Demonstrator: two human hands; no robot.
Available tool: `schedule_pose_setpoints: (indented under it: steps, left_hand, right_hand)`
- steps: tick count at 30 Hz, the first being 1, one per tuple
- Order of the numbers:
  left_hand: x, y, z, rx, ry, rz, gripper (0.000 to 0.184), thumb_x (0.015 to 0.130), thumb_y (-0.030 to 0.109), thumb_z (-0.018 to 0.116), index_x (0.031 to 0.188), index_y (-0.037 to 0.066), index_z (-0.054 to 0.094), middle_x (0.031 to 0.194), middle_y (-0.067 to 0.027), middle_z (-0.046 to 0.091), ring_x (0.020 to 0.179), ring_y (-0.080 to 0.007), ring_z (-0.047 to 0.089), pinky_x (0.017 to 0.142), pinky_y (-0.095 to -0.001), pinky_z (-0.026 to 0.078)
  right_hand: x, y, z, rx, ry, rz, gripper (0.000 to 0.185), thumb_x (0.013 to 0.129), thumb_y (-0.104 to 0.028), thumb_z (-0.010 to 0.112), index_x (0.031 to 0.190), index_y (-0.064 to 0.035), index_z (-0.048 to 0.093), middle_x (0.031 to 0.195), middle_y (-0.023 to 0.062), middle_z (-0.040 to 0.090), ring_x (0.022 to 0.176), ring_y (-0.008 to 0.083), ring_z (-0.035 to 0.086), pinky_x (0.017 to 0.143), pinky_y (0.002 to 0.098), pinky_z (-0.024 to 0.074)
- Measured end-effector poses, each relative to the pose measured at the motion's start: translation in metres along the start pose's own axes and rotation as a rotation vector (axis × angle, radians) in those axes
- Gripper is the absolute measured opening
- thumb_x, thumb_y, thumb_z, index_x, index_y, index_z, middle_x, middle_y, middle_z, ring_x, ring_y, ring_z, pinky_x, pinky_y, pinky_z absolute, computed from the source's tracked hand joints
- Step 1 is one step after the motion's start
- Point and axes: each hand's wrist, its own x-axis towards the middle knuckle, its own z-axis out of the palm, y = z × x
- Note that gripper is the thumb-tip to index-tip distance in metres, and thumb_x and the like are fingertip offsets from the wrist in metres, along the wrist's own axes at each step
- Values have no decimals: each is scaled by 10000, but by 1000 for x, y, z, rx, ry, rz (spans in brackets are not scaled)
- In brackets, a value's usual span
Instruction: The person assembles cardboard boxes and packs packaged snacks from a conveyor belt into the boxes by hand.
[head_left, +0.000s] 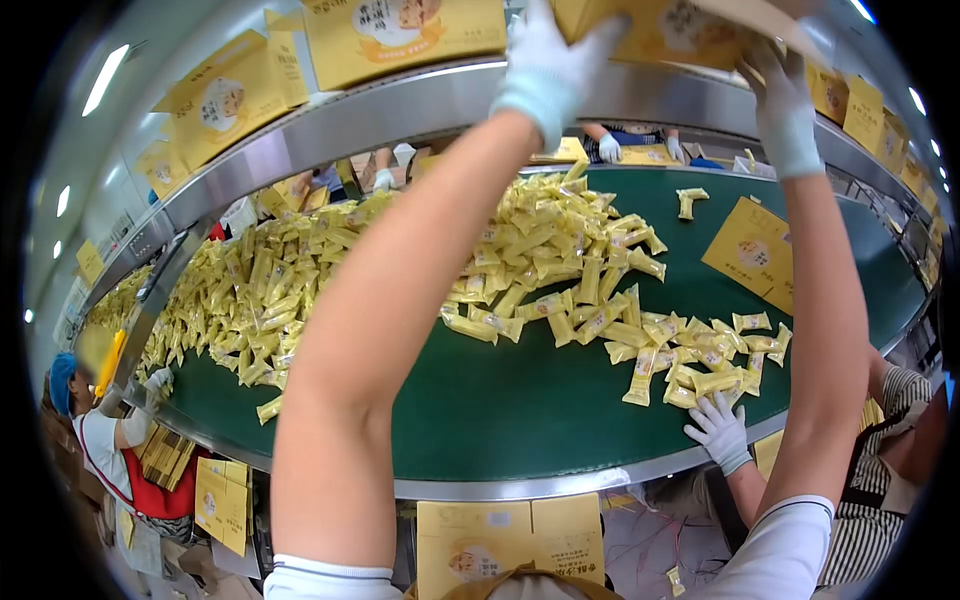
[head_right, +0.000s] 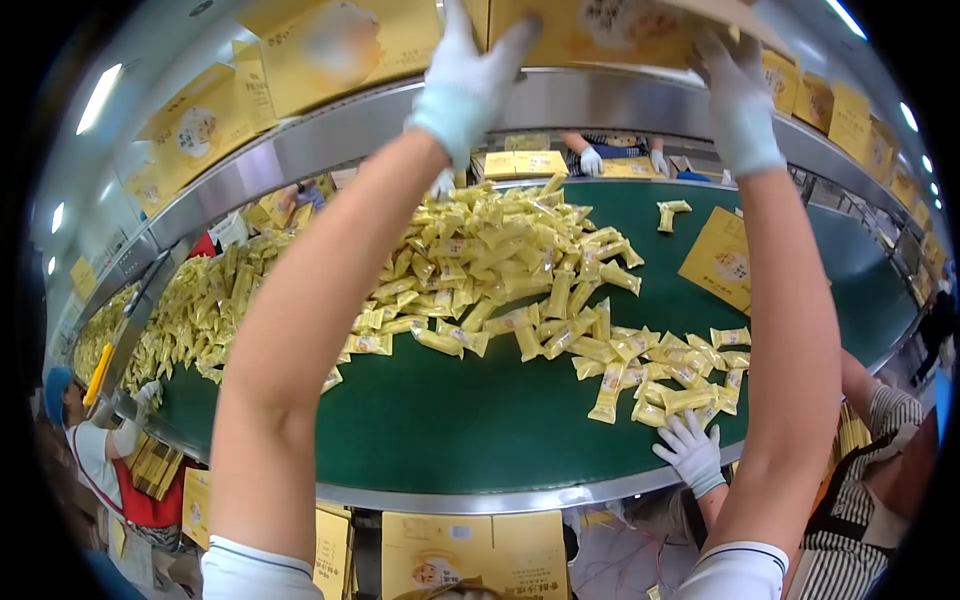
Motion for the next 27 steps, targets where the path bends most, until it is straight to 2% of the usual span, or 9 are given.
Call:
schedule_pose_setpoints:
  steps: [1, 3, 5, 10, 13, 15, 19, 21, 27]
  left_hand:
    - [18, -17, 3, 258, 32, 94, 602, 962, 447, 591, 1356, 3, 496, 1217, -313, 623, 1149, -463, 591, 996, -484, 479]
    - [28, -34, 9, 461, -20, -16, 606, 938, 372, 628, 1331, -67, 484, 1115, -347, 646, 1083, -492, 612, 963, -491, 496]
    - [22, -45, 17, 595, -22, -81, 606, 934, 350, 618, 1316, -100, 479, 1058, -352, 659, 1039, -501, 626, 940, -498, 506]
    - [-24, -43, 12, 756, -303, 86, 822, 903, 378, 624, 1481, -120, 319, 1540, -356, 317, 1438, -401, 369, 1176, -372, 337]
    - [-63, -35, 3, 696, -434, 269, 636, 881, 275, 689, 1409, -1, 467, 1279, -225, 612, 1119, -382, 629, 998, -431, 497]
    - [-123, -32, -19, 406, -682, 243, 551, 872, 332, 677, 1315, 21, 571, 1341, -244, 566, 1163, -442, 576, 1015, -465, 485]
    - [-250, 20, -107, 156, -1859, -272, 619, 902, 380, 662, 1400, 42, 520, 1363, -213, 572, 1244, -402, 562, 1067, -451, 467]
    - [-321, 30, -151, 131, -2116, -496, 644, 939, 496, 582, 1426, 78, 525, 1427, -196, 549, 1202, -387, 592, 1041, -453, 479]
    - [-475, 58, -281, 504, -1570, -1205, 560, 957, 558, 527, 1097, 61, 743, 1058, -211, 726, 1016, -397, 667, 939, -428, 506]
  right_hand:
    - [11, 10, 17, 485, -30, 280, 450, 954, -140, 562, 1387, -30, 509, 1401, 220, 518, 1256, 366, 548, 1019, 440, 478]
    - [16, 40, 50, 773, -71, 499, 657, 942, -348, 624, 1452, 14, 421, 1454, 257, 492, 1221, 369, 559, 1049, 460, 427]
    - [6, 53, 77, 228, -75, 224, 653, 940, -368, 630, 1440, 11, 449, 1334, 273, 577, 1175, 379, 589, 1007, 439, 462]
    - [-12, -3, 69, -402, -375, 62, 605, 901, -420, 660, 1302, 29, 603, 1282, 283, 605, 1165, 422, 578, 1071, 433, 422]
    - [-46, 17, 71, -518, -194, -180, 597, 902, -417, 654, 1310, 15, 605, 1312, 270, 591, 1206, 418, 548, 1102, 423, 389]
    - [-78, -2, 57, -350, -236, -129, 437, 1011, -225, 556, 1401, -32, 535, 1453, 185, 508, 1361, 342, 481, 1112, 429, 409]
    - [-210, -68, -5, 217, -548, 290, 432, 958, -202, 640, 1351, -34, 574, 1356, 186, 576, 1300, 323, 528, 1112, 400, 390]
    - [-278, -112, -61, 283, -993, 744, 336, 957, -176, 632, 1260, -31, 638, 1232, 157, 648, 1192, 268, 611, 1020, 367, 462]
    - [-448, -221, -172, 585, -1100, 1186, 237, 951, -204, 631, 974, 2, 745, 900, 158, 746, 790, 216, 715, 746, 326, 546]
